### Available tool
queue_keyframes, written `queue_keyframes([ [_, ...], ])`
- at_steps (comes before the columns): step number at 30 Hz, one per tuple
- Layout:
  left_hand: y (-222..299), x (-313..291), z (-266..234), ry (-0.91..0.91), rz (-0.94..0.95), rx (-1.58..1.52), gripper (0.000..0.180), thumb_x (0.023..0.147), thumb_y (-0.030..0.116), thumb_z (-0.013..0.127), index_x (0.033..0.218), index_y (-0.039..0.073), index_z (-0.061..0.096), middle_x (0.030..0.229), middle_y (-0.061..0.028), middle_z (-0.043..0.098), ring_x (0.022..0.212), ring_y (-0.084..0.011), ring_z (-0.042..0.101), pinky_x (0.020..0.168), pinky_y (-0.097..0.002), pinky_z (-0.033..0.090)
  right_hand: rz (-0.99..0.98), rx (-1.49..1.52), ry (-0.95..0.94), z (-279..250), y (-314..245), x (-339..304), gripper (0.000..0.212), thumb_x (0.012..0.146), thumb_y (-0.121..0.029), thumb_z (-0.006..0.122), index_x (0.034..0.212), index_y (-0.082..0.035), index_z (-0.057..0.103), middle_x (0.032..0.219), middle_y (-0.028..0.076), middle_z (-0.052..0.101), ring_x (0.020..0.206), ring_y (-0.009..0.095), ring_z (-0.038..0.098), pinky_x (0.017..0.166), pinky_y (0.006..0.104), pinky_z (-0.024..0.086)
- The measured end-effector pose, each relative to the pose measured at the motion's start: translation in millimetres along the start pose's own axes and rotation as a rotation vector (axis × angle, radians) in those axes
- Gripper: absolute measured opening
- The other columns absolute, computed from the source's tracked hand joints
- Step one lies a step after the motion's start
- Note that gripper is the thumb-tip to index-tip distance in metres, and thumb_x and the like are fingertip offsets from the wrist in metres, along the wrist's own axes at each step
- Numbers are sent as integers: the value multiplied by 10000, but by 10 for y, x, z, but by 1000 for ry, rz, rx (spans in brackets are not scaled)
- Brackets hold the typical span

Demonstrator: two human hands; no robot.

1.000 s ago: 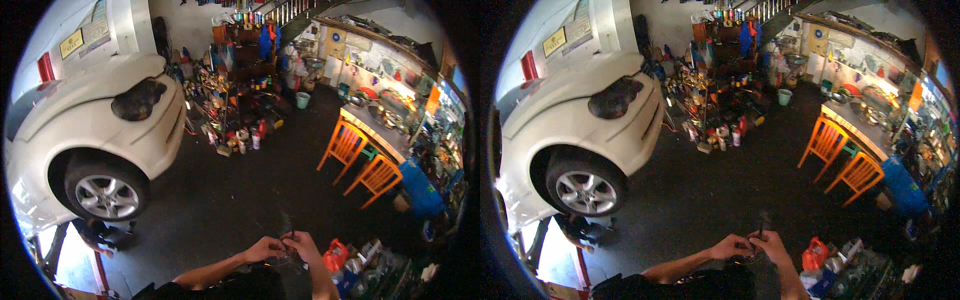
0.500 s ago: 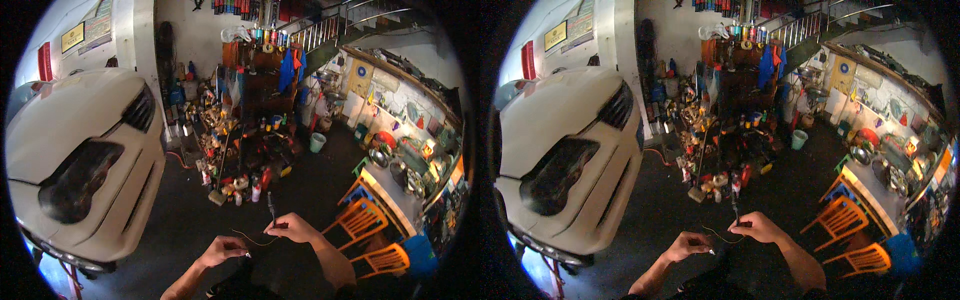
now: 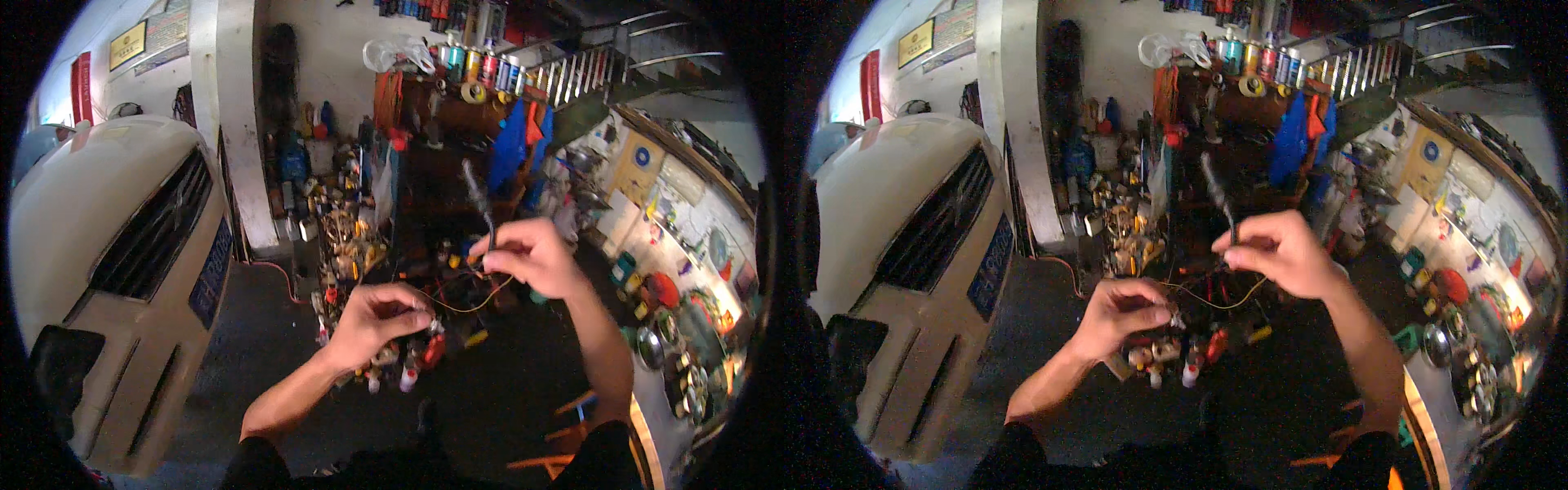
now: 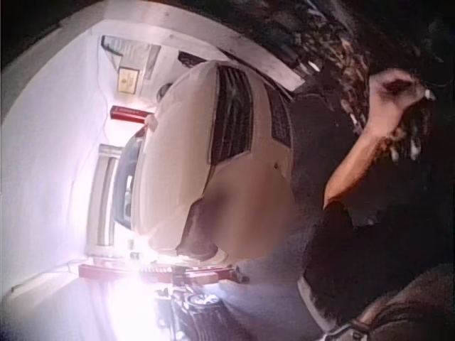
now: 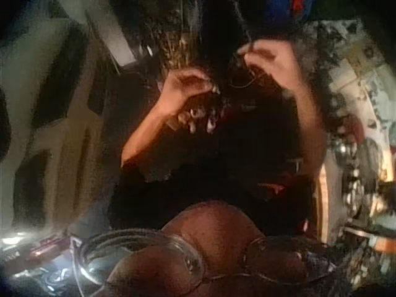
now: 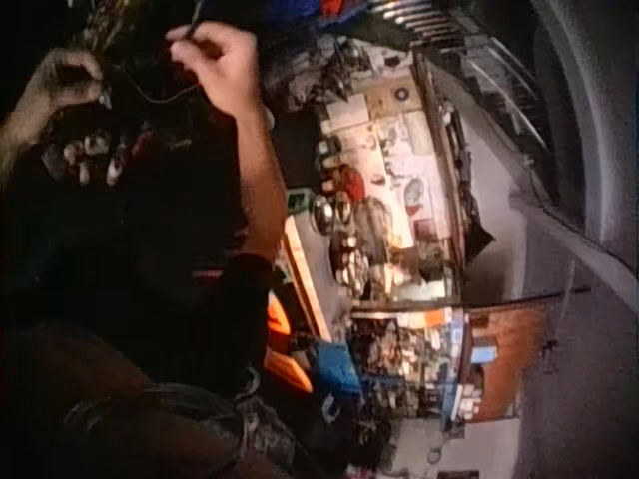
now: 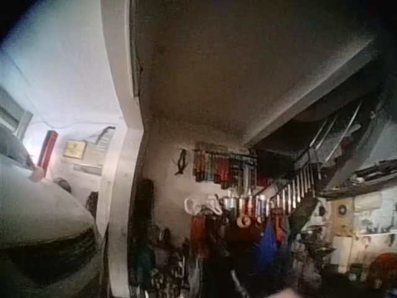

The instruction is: The person removes a small component from a car's engine bay, walks through a cluttered auto repair shop, retrieves a replacement part, and installs it into a car battery. The person then returns to the engine bay to complete the task.

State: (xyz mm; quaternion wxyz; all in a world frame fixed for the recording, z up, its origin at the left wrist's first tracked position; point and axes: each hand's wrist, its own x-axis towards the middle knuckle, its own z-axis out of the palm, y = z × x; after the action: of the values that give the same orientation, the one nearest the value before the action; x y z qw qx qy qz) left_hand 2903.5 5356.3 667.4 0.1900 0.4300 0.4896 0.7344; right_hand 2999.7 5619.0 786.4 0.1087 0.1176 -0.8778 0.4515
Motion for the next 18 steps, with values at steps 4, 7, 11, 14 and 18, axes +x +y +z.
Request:
queue_keyframes([
  [4, -44, 1571, -104, 130, -129, -458, 42, 989, 105, 721, 1023, 87, 706, 879, 37, 633, 721, -57, 512, 569, -227, 346, -181, 22, -24, -1147, 570, 1503, 213, 1026, -131, 673, 1189, -14, 744, 952, 29, 765, 589, 0, 490, 503, 202, 359],
  [7, -205, 2728, -108, 153, -35, -499, 64, 1008, 141, 700, 1043, 92, 679, 921, 35, 621, 774, -89, 543, 666, -259, 425, -125, 249, -166, -1841, 881, 2671, 267, 1060, -158, 604, 1235, 25, 690, 1001, 83, 755, 475, -8, 353, 420, 185, 237],
  [11, -524, 4110, -432, 398, -3, -386, 86, 1006, 160, 699, 1055, 91, 683, 1021, -3, 682, 899, -147, 624, 890, -326, 502, 71, 44, -295, -2394, 1323, 4262, 288, 1050, -178, 620, 1238, 26, 697, 1023, 87, 760, 466, 10, 314, 420, 209, 216],
  [14, -690, 4926, -954, 508, 46, -195, 109, 969, 134, 708, 1053, 69, 729, 962, -2, 700, 877, -142, 631, 855, -327, 508, 59, 31, -281, -2500, 1740, 5186, 270, 1058, -189, 613, 1236, -14, 717, 948, 70, 737, 482, 19, 310, 434, 220, 203],
  [18, -770, 5783, -1566, 625, 69, -37, 100, 909, 101, 719, 939, 23, 773, 845, -19, 710, 703, -118, 559, 662, -288, 437, 81, 44, -208, -2546, 2085, 6142, 267, 1067, -224, 622, 1252, -69, 735, 913, 27, 704, 509, 20, 314, 450, 216, 200],
])
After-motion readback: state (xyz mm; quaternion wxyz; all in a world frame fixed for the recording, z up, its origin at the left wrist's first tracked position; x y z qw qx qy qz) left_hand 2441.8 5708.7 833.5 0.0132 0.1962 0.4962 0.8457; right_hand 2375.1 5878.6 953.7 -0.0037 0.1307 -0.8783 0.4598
